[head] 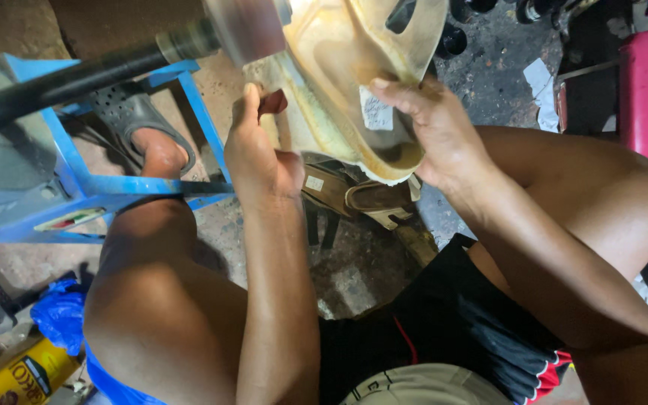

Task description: The person sands the sole and edges of a beige high-heeled shoe using a rotating sanding machine. They hold the shoe with both hands, rotating it to grind different areas of the sole and heel. After finishing the first shoe, they pick up a second beige shoe and begin sanding its sole in the same manner.

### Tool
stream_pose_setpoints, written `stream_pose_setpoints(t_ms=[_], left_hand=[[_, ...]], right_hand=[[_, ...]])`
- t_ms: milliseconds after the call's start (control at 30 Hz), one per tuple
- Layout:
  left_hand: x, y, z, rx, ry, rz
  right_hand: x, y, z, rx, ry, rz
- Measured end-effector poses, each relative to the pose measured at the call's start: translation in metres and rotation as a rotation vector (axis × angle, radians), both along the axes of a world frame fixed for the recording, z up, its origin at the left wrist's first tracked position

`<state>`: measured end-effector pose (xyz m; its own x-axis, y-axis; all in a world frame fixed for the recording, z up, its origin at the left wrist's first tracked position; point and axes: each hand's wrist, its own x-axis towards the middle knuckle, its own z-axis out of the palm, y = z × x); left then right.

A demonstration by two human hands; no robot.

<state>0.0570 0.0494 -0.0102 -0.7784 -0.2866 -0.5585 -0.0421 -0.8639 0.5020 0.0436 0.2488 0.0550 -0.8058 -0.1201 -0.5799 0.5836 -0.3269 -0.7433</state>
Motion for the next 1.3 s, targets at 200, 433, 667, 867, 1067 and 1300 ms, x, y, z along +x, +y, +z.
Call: stream_pose_setpoints(t_ms=[200,433,667,867,1067,1300], left_hand=[[-0.005,-0.002,0.007,0.03,0.128,-0.008],[-0.004,-0.003,0.014,0.096,0.173,0.003],[0.0,0.0,0.018,0.084,0.091,0.026],[0.003,0.002,0.015,0.049,0.08,0.021],[0.003,0.005,0.008,0.009,0.013,0.013],[-0.001,0.004,0.016,0.01,0.108,0.034]], right_hand=[[-0.004,0.001,0.008,-0.051,0.046,0.036],[-0.004,0.001,0.004,-0.031,0.04,0.017],[0.0,0.003,0.008,-0.133,0.056,0.02],[0.0,0.001,0.013,0.004,-0.073,-0.031],[0.0,-0.002,0.004,0.076,-0.022,0.004],[-0.001,0.001,0.0,-0.107,0.01,0.024]])
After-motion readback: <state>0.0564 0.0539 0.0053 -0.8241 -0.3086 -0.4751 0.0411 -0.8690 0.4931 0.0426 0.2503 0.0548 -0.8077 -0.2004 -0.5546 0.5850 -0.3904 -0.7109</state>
